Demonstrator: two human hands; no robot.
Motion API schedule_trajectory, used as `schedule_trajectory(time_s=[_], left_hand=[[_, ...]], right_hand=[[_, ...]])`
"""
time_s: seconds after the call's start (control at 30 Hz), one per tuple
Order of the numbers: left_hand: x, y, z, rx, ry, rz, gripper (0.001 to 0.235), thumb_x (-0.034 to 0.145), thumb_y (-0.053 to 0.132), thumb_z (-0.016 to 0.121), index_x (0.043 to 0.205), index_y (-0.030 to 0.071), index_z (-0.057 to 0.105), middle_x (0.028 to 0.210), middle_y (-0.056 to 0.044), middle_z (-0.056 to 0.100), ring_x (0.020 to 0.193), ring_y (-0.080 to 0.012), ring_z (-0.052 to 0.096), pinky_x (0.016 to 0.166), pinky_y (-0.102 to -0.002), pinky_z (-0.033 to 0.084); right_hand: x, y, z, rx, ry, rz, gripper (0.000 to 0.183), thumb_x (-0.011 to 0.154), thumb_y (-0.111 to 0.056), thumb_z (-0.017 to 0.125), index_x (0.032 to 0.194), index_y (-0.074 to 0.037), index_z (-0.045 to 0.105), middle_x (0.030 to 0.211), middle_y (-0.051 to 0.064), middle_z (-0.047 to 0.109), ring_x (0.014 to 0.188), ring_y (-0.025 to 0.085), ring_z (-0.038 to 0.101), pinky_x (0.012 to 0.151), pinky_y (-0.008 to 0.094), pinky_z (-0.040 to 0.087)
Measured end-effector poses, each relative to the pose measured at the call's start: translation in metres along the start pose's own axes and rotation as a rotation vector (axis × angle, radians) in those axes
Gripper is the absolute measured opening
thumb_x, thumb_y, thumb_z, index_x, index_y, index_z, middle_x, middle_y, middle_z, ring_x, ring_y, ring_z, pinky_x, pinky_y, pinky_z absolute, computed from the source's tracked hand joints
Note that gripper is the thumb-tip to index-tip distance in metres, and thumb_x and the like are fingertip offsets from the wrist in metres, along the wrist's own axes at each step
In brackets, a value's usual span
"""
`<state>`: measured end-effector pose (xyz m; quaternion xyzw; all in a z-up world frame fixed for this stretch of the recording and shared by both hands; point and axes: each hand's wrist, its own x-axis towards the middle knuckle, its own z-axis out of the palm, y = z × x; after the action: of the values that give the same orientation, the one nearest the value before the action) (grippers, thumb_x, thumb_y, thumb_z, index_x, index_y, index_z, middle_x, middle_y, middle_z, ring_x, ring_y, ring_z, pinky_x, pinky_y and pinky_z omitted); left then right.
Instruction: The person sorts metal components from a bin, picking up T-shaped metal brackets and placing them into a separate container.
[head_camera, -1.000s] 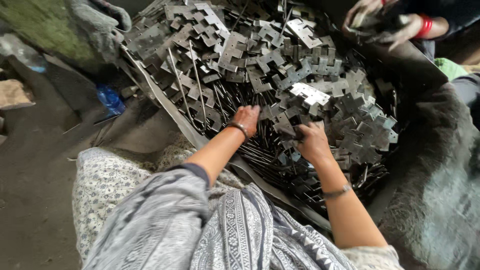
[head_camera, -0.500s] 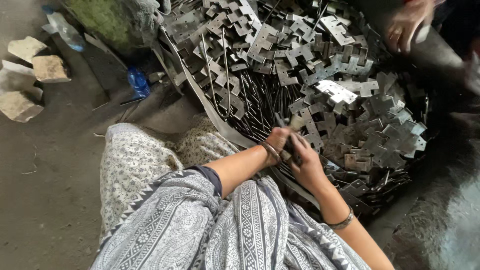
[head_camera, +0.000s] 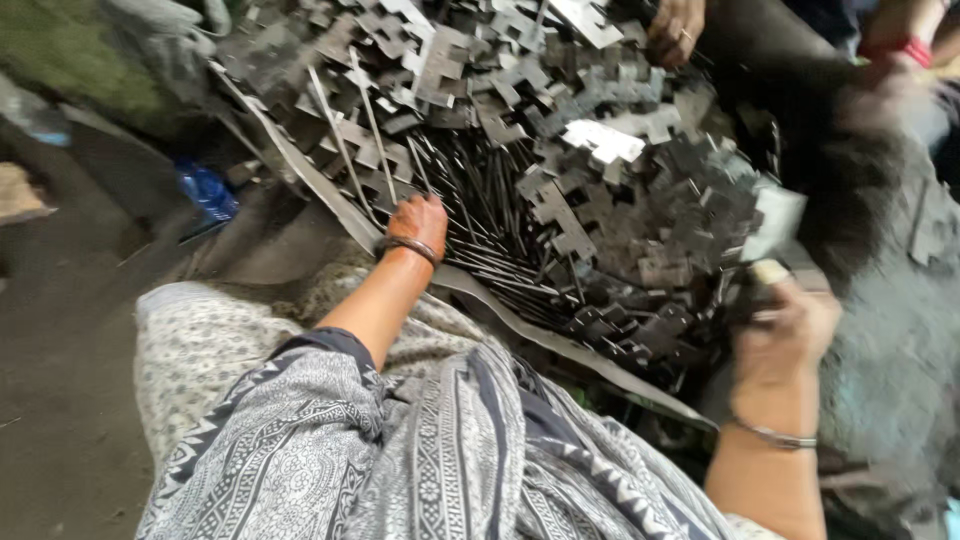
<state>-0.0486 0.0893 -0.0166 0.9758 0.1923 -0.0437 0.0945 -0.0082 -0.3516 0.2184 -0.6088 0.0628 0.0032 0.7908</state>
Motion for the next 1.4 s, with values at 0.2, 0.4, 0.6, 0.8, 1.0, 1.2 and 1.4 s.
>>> schedule_trajectory(time_s=[0.2,0.4,0.6,0.8,1.0,1.2,1.4], left_hand=[[-0.003,0.009,-0.028,-0.023,-0.165,-0.005,0.048,0.08,0.014,0.077,0.121,0.0,0.058,0.113,-0.025,0.068,0.11,-0.0401,0.065,0.089,-0.046,0.058],[-0.035,0.015,-0.087,-0.073,0.075,0.158,0.027,0.088,0.011,0.07,0.112,0.003,0.063,0.111,-0.022,0.067,0.102,-0.0385,0.064,0.082,-0.047,0.058],[0.021,-0.051,-0.066,-0.722,0.682,0.23,0.018,0.093,0.014,0.067,0.108,0.005,0.067,0.105,-0.012,0.07,0.098,-0.0287,0.064,0.088,-0.048,0.056],[0.053,-0.121,-0.071,-2.152,0.325,-0.618,0.015,0.097,0.02,0.06,0.107,0.009,0.063,0.09,-0.006,0.063,0.08,-0.0209,0.062,0.073,-0.049,0.058],[0.035,-0.12,-0.115,-1.356,0.268,-0.515,0.027,0.093,0.03,0.057,0.116,0.018,0.061,0.086,0.004,0.063,0.074,-0.0146,0.061,0.059,-0.038,0.055],[0.03,-0.082,-0.13,-2.357,0.136,-0.529,0.037,0.089,0.036,0.069,0.113,0.011,0.058,0.083,-0.005,0.062,0.074,-0.0219,0.062,0.061,-0.039,0.057],[0.048,-0.033,-0.138,-2.44,-0.045,-0.322,0.03,0.094,0.033,0.066,0.102,0.004,0.063,0.093,-0.011,0.07,0.082,-0.0251,0.067,0.066,-0.04,0.061]], right_hand=[[0.057,-0.011,-0.189,-1.79,0.369,-1.022,0.045,0.084,0.008,0.063,0.128,0.005,0.071,0.117,0.017,0.075,0.099,0.029,0.073,0.092,0.036,0.06],[0.048,-0.002,-0.233,-2.146,0.309,-0.768,0.021,0.092,-0.026,0.073,0.101,-0.008,0.078,0.112,0.02,0.074,0.11,0.04,0.067,0.091,0.048,0.053],[0.042,-0.002,-0.057,-1.666,-0.076,-1.01,0.028,0.091,-0.01,0.069,0.116,-0.003,0.077,0.124,0.013,0.072,0.118,0.03,0.063,0.109,0.041,0.05],[0.044,0.091,0.126,-1.622,-0.62,-0.946,0.042,0.084,-0.025,0.085,0.119,-0.004,0.073,0.117,0.016,0.07,0.123,0.036,0.061,0.101,0.049,0.052],[0.056,0.17,0.164,-1.955,-0.744,-0.578,0.078,0.081,-0.045,0.081,0.143,-0.006,0.055,0.121,0.019,0.066,0.134,0.041,0.046,0.105,0.061,0.032],[0.062,0.189,0.154,-1.784,-0.69,-0.686,0.076,0.075,-0.022,0.082,0.144,-0.004,0.057,0.115,0.017,0.067,0.126,0.042,0.055,0.104,0.051,0.046],[0.03,0.154,0.136,-1.567,-0.774,-0.527,0.036,0.078,-0.006,0.08,0.114,-0.008,0.072,0.106,0.016,0.067,0.098,0.04,0.065,0.082,0.046,0.054]])
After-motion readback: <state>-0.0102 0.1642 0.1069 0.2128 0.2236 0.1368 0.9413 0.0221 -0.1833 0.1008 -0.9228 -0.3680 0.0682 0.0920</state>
